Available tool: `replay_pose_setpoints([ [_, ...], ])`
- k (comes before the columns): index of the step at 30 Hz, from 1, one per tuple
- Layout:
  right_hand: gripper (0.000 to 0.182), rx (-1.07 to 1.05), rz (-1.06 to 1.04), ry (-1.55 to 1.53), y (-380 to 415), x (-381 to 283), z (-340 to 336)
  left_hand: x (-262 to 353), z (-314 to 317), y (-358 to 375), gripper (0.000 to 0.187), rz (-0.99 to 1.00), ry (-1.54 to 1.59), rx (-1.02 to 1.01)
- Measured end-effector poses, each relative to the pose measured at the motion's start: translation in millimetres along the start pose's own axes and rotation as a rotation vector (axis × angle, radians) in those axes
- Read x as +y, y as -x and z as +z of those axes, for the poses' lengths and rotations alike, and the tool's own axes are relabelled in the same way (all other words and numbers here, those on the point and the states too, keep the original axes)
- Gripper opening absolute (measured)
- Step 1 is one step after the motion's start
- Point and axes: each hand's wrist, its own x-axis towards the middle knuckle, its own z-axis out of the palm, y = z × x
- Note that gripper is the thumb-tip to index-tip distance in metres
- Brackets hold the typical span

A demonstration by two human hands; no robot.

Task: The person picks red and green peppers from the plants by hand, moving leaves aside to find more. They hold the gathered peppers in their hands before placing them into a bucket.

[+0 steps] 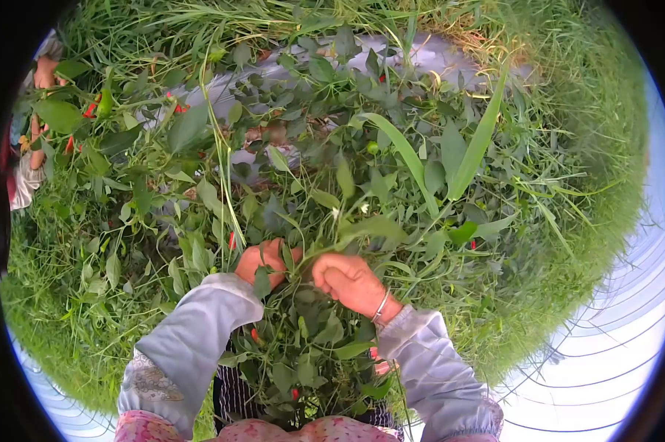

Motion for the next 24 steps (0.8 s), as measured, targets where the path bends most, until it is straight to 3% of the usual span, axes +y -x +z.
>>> replay_pose_setpoints([
  [4, 0.02, 0.071, -0.006, 0.07, -12, -12, 8, 6, -5, -3, 0.014, 0.012, 0.271, 0.074],
  [7, 0.019, 0.259, -0.024, 0.071, -38, -28, -1, 6, 10, 0, 0.012, -0.232, 0.223, 0.024],
  [10, 0.017, 0.284, -0.159, 0.374, -77, -39, 1, -8, 23, 2, 0.014, 0.123, 0.01, -0.029],
  [11, 0.018, 0.244, -0.211, 0.508, -94, -35, 8, -7, 24, -1, 0.017, 0.162, -0.037, -0.054],
  [12, 0.02, 0.202, -0.266, 0.641, -113, -31, 16, -4, 32, 0, 0.018, 0.068, 0.017, -0.041],
  [14, 0.021, 0.063, -0.066, 1.106, -153, -29, 29, -7, 48, 0, 0.022, -0.11, 0.118, -0.005],
  [15, 0.02, 0.07, -0.048, 1.137, -174, -23, 31, -2, 25, -2, 0.032, -0.113, 0.275, -0.259],
  [20, 0.022, 0.1, -0.015, 1.259, -280, 70, 30, 9, 31, -4, 0.041, -0.16, 0.437, -0.153],
  [24, 0.022, 0.114, 0.12, 1.342, -300, 68, 30, 8, 45, 1, 0.041, -0.118, 0.515, -0.127],
])
